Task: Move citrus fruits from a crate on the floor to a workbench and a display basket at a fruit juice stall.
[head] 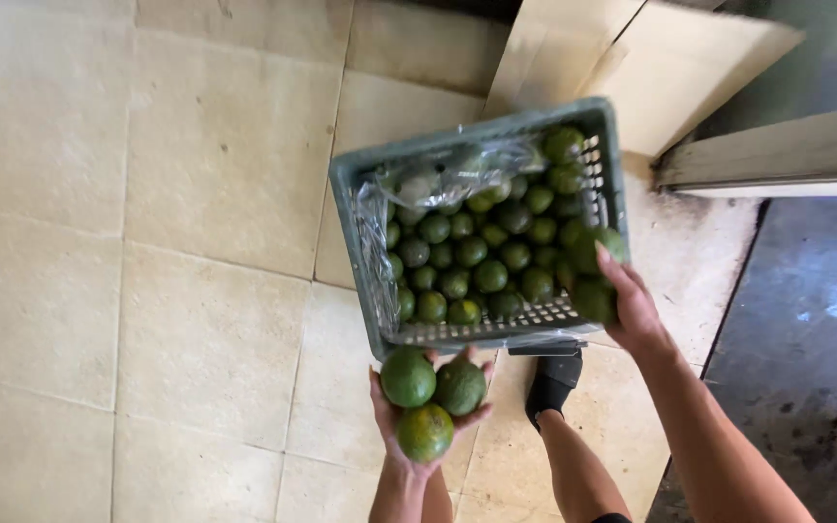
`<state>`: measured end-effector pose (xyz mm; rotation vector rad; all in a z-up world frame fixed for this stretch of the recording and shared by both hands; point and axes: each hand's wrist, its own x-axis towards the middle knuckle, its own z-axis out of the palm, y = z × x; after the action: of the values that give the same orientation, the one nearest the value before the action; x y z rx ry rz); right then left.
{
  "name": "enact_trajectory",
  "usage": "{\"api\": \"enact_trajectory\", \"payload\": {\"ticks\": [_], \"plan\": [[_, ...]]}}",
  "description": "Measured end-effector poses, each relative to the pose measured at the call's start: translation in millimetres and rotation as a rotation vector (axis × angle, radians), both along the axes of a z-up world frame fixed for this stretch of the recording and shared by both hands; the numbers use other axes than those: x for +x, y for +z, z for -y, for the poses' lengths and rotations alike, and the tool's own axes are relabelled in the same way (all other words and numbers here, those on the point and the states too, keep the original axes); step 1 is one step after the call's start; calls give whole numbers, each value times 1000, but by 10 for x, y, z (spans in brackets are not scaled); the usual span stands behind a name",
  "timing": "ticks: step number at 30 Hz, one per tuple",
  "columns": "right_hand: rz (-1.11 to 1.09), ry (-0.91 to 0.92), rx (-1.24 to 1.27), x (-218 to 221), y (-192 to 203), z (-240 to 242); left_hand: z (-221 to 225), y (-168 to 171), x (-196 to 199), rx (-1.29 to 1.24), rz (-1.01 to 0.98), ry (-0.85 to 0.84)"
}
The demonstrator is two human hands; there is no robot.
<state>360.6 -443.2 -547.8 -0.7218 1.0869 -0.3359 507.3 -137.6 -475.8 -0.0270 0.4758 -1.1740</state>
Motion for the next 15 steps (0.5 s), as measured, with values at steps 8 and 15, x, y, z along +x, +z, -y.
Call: {"api": "enact_trajectory", "payload": {"ticks": [8, 15], "plan": [[-10, -281, 6, -1721, 2427, -817, -2, 1994, -382, -53, 180, -442], [68, -634, -88, -3898, 4265, -1909, 557, 2729, -1658, 151, 108, -784]]}}
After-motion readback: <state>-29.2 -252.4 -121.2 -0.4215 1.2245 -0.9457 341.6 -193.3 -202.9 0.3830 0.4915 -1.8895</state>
